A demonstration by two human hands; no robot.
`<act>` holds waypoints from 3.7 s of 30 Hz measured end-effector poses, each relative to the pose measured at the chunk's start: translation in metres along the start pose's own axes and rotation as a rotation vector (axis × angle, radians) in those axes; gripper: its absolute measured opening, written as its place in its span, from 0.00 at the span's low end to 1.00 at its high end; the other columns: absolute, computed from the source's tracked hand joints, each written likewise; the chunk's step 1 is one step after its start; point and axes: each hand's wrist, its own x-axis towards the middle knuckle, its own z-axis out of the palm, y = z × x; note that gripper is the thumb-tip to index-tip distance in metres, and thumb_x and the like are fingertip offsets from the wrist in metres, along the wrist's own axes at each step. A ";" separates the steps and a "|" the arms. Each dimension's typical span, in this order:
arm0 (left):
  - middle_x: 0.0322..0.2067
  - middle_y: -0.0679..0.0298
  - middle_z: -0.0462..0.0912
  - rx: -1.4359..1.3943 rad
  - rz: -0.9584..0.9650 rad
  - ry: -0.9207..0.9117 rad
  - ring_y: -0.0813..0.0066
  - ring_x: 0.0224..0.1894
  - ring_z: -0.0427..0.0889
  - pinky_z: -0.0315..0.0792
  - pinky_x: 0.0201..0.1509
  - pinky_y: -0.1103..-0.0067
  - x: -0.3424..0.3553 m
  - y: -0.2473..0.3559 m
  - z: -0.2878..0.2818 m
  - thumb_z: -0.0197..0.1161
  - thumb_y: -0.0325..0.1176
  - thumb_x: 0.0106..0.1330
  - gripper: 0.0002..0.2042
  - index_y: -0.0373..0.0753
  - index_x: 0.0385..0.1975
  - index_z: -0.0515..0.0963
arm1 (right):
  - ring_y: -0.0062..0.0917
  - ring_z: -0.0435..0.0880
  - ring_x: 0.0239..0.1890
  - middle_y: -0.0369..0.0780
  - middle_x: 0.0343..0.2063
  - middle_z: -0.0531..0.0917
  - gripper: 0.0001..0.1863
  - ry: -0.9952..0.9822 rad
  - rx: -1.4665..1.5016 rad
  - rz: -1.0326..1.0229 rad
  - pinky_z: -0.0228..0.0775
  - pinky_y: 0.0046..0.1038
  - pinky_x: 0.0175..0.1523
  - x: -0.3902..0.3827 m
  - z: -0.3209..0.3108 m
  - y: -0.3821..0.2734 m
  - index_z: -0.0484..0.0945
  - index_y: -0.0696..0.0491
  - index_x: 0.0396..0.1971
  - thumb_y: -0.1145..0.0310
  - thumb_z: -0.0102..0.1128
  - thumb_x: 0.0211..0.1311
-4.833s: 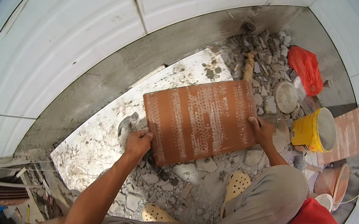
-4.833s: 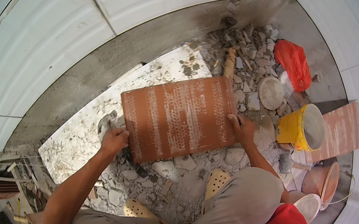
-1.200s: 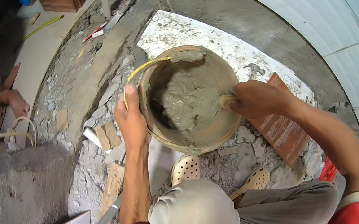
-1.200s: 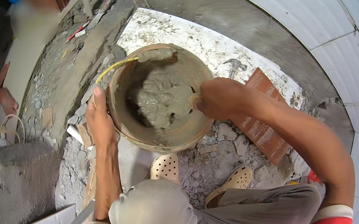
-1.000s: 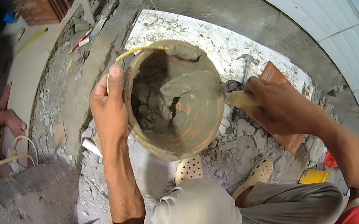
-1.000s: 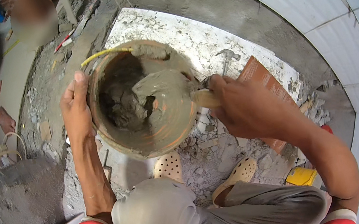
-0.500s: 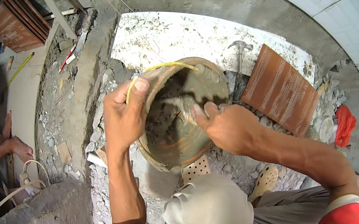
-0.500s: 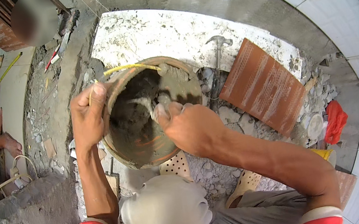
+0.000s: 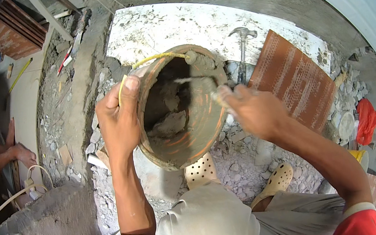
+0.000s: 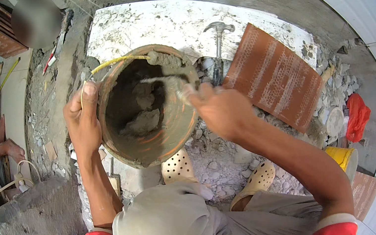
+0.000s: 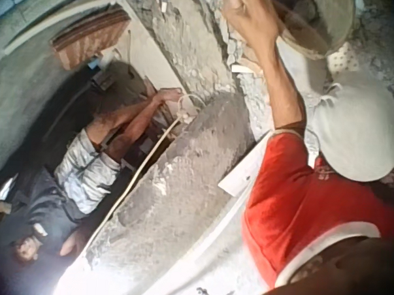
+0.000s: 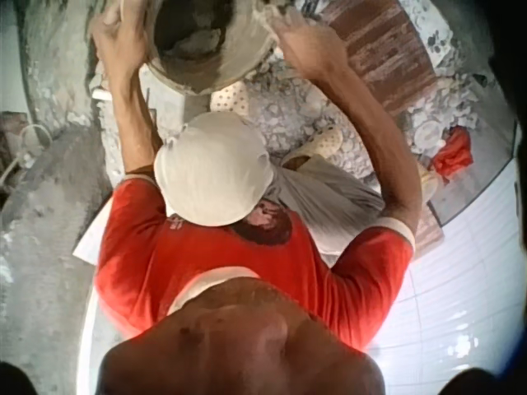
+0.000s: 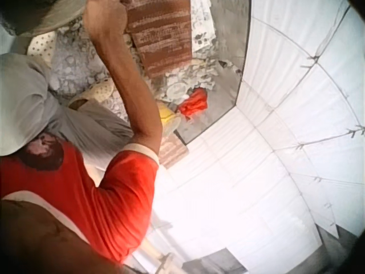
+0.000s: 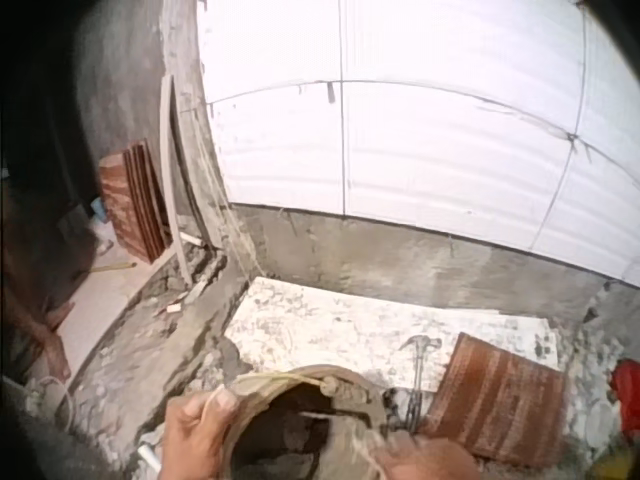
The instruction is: The person inserts tile spacers between white wall tiles, then scoops cement from a bucket and spreads it onto a tile before pressing the tile onto the wall. The person adjusts the tile position and continues the process.
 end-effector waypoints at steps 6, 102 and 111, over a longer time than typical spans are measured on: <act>0.27 0.73 0.80 -0.042 0.055 0.003 0.86 0.31 0.70 0.66 0.35 0.83 -0.017 -0.002 -0.001 0.62 0.44 0.76 0.19 0.29 0.41 0.85 | 0.43 0.89 0.32 0.57 0.49 0.81 0.32 -0.141 -0.058 -0.213 0.83 0.40 0.34 -0.003 0.039 -0.001 0.66 0.65 0.68 0.75 0.55 0.61; 0.42 0.60 0.86 0.119 0.057 0.236 0.78 0.42 0.81 0.73 0.49 0.79 -0.023 -0.020 -0.016 0.49 0.46 0.82 0.25 0.26 0.49 0.82 | 0.44 0.82 0.42 0.46 0.41 0.79 0.23 0.441 -0.169 0.542 0.76 0.41 0.43 -0.282 0.055 0.211 0.76 0.55 0.58 0.71 0.64 0.61; 0.41 0.60 0.87 0.396 0.187 0.314 0.76 0.42 0.81 0.74 0.50 0.78 -0.027 -0.038 -0.029 0.52 0.42 0.81 0.20 0.29 0.49 0.84 | 0.48 0.83 0.46 0.52 0.45 0.83 0.23 0.501 -0.015 0.470 0.75 0.39 0.52 -0.283 0.025 0.210 0.75 0.61 0.60 0.70 0.63 0.67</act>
